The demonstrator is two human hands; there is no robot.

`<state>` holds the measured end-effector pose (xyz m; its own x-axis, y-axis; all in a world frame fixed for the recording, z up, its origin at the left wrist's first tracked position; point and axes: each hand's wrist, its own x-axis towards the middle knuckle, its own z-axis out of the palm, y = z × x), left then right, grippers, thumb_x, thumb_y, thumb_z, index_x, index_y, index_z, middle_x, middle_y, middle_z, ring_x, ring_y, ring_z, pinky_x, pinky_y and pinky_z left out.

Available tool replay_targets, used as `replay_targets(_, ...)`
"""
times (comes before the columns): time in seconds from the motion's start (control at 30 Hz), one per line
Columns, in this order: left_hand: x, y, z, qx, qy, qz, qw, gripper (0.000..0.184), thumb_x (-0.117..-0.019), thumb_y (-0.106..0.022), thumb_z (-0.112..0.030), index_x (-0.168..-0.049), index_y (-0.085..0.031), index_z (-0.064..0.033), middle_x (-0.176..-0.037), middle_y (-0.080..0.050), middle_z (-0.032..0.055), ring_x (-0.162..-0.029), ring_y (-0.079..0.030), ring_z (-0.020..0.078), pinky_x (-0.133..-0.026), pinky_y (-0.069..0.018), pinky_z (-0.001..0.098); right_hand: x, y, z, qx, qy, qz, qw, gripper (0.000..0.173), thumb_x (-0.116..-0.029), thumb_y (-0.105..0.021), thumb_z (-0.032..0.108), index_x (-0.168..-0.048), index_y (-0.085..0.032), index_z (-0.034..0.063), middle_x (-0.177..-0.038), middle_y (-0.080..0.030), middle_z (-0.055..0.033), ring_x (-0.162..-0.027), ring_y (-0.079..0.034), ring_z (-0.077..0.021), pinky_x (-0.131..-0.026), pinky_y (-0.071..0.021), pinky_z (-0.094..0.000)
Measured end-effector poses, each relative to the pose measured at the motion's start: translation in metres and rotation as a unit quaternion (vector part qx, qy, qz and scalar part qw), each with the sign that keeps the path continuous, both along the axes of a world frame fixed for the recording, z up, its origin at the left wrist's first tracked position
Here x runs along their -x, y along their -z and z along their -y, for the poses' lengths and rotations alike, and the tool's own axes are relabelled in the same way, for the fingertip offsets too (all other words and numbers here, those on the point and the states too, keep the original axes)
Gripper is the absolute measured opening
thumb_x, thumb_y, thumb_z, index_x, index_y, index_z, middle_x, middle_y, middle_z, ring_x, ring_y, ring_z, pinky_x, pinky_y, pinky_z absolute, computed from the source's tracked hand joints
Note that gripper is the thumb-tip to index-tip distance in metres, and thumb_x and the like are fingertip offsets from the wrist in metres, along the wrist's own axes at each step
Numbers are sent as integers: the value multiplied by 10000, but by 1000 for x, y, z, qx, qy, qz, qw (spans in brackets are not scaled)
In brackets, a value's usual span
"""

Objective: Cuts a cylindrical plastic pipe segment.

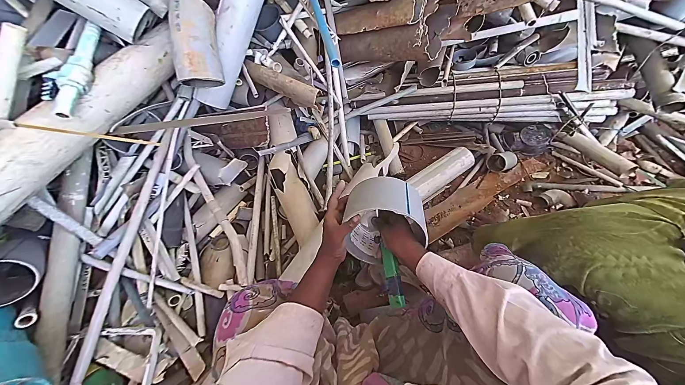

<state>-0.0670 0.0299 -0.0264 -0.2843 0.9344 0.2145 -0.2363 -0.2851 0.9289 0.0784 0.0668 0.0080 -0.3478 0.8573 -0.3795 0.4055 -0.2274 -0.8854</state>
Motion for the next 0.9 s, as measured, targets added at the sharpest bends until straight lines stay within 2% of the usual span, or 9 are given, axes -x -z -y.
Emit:
replay_targets(0.07, 4, -1, -2, 5, -37, -39, 999, 956, -764, -712, -193, -1557, -233, 42, -1428, -519, 187, -1239, -571, 153, -1042, -484, 301, -2, 1, 7, 10, -49, -5, 999, 249, -1097, -511, 199, -1184, -579, -24, -824, -570, -95, -558, -570, -157, -549, -546, -323)
replay_targets(0.13, 11, -2, -4, 15, -91, -64, 994, 938, -753, -730, -166, -1550, -278, 32, -1429, -512, 206, -1255, -555, 182, -1050, -471, 314, -6, -4, 18, 11, -71, -13, 997, 210, -1067, -576, 176, -1129, -591, -24, -785, -579, -74, -548, -573, -140, -547, -546, -309)
replay_targets(0.17, 15, -2, -6, 21, -116, -62, 991, 918, -757, -732, -153, -1546, -297, 22, -1415, -523, 205, -1243, -561, 187, -1043, -475, 322, -9, -8, 23, 19, -78, -17, 997, 199, -1048, -611, 169, -1108, -589, -20, -778, -580, -70, -553, -567, -140, -554, -532, -311)
replay_targets(0.3, 29, -4, -9, 20, -179, 2, 984, 802, -822, -672, -40, -1544, -322, -10, -1375, -545, 182, -1177, -581, 189, -996, -497, 345, -27, -24, 37, 44, -89, -61, 993, 188, -959, -726, 78, -980, -554, 4, -699, -584, -54, -447, -555, -132, -457, -544, -286)
replay_targets(0.4, 32, -8, -10, 5, -195, 33, 980, 801, -830, -665, -90, -1550, -317, -51, -1319, -568, 147, -1076, -613, 161, -923, -533, 341, -43, -30, 39, 37, -103, -49, 993, 169, -954, -715, 37, -970, -550, 5, -684, -574, -39, -433, -544, -117, -452, -544, -268)
replay_targets(0.53, 29, -10, -12, -3, -203, 60, 977, 802, -838, -653, -133, -1556, -306, -57, -1356, -551, 144, -1144, -587, 162, -970, -507, 350, -59, -31, 35, 23, -136, 23, 990, 138, -963, -702, 40, -1023, -587, -6, -685, -570, -35, -438, -536, -111, -466, -533, -265)
replay_targets(0.7, 23, -8, -15, -7, -199, 90, 976, 732, -883, -609, -135, -1552, -318, -68, -1380, -531, 143, -1138, -578, 165, -969, -499, 355, -76, -31, 36, 33, -183, 37, 982, 136, -956, -710, 52, -897, -589, 36, -631, -570, -12, -437, -537, -100, -469, -522, -252)
replay_targets(0.8, 21, -10, -15, 1, -200, 109, 974, 681, -915, -597, -125, -1541, -335, -67, -1393, -526, 149, -1144, -578, 179, -965, -500, 364, -82, -33, 36, 28, -209, 55, 976, 134, -993, -673, 92, -891, -600, 47, -608, -556, 13, -435, -528, -78, -471, -510, -232)
replay_targets(0.9, 20, -10, -16, -1, -192, 102, 976, 707, -900, -605, -131, -1548, -331, -66, -1434, -498, 149, -1187, -557, 181, -992, -486, 368, -86, -31, 35, 28, -215, 76, 973, 129, -1026, -620, 112, -923, -582, 45, -619, -545, 9, -438, -524, -83, -481, -511, -239)
